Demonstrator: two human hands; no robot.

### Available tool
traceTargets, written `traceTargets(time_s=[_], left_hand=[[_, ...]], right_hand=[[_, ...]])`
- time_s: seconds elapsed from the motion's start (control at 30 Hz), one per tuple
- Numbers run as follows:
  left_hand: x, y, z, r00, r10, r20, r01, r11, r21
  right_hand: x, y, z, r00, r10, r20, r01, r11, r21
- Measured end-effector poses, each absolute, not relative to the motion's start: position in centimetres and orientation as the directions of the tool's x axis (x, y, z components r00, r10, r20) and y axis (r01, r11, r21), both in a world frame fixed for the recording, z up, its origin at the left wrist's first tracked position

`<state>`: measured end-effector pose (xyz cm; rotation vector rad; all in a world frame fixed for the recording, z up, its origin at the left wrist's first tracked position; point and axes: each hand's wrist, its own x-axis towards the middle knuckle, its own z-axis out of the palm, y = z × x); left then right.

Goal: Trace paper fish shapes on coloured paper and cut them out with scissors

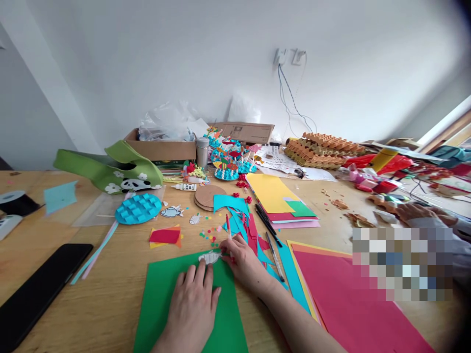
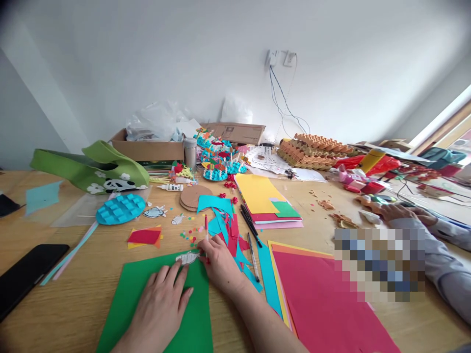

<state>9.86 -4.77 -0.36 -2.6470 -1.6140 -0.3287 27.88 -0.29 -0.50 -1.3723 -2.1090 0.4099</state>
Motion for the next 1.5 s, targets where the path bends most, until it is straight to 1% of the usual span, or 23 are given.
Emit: traceTargets(time_s=[0.4,0.57,0.7,0.8,0.87,0.97,1.07,1.13,1.23,1.3,1.37,1.43,1.5], left_hand=[[9.6,-4.4,-1.1,0.434,0.872,0.226,0.883,-0.462,0.087],[9.7,-4.3,-1.1,0.437,0.871,0.224,0.879,-0.466,0.096],[9.7,-4.3,-0.9,0.434,0.872,0.228,0.88,-0.464,0.1],[9.7,-4.3,-0.9,0.43,0.87,0.241,0.881,-0.463,0.099],[9.8,-4.3,-0.9,0.426,0.868,0.254,0.883,-0.46,0.095],[9.9,-4.4,-1.2,0.41,0.872,0.267,0.89,-0.447,0.093],[10.1,-4.5,-1.4,0.4,0.873,0.278,0.894,-0.438,0.089],[10.2,-4.6,-1.5,0.398,0.872,0.284,0.894,-0.438,0.092],[10.4,-4.7,-1.5,0.391,0.882,0.261,0.896,-0.43,0.108],[10.5,-4.7,-1.4,0.386,0.893,0.233,0.901,-0.419,0.113],[10.5,-4.7,-1.1,0.386,0.899,0.207,0.904,-0.413,0.106],[10.6,-4.7,-0.7,0.393,0.903,0.172,0.907,-0.412,0.091],[10.7,-4.8,-0.3,0.4,0.907,0.129,0.909,-0.411,0.073]], right_hand=[[27.8,-0.2,-0.4,-0.303,0.902,0.309,0.74,0.427,-0.52],[27.9,-0.3,-0.5,-0.302,0.893,0.333,0.732,0.441,-0.519],[27.9,-0.3,-0.5,-0.252,0.877,0.408,0.665,0.463,-0.586],[28.1,-0.5,0.3,-0.143,0.867,0.478,0.585,0.463,-0.666],[28.3,-0.7,1.1,-0.05,0.873,0.486,0.508,0.441,-0.74],[28.6,-1.0,2.6,0.103,0.886,0.452,0.324,0.4,-0.858],[28.4,-0.9,4.0,0.213,0.908,0.36,0.13,0.339,-0.932],[27.8,-0.6,4.7,0.218,0.943,0.252,0.024,0.253,-0.967],[26.1,-0.1,5.2,0.15,0.984,0.1,-0.081,0.113,-0.99],[24.7,0.3,4.9,0.131,0.99,0.059,-0.119,0.074,-0.99],[23.4,0.6,4.1,0.16,0.985,0.058,-0.129,0.079,-0.989],[22.4,0.9,3.1,0.189,0.978,0.091,-0.092,0.109,-0.99],[21.9,1.2,2.0,0.179,0.973,0.147,-0.008,0.151,-0.988]])
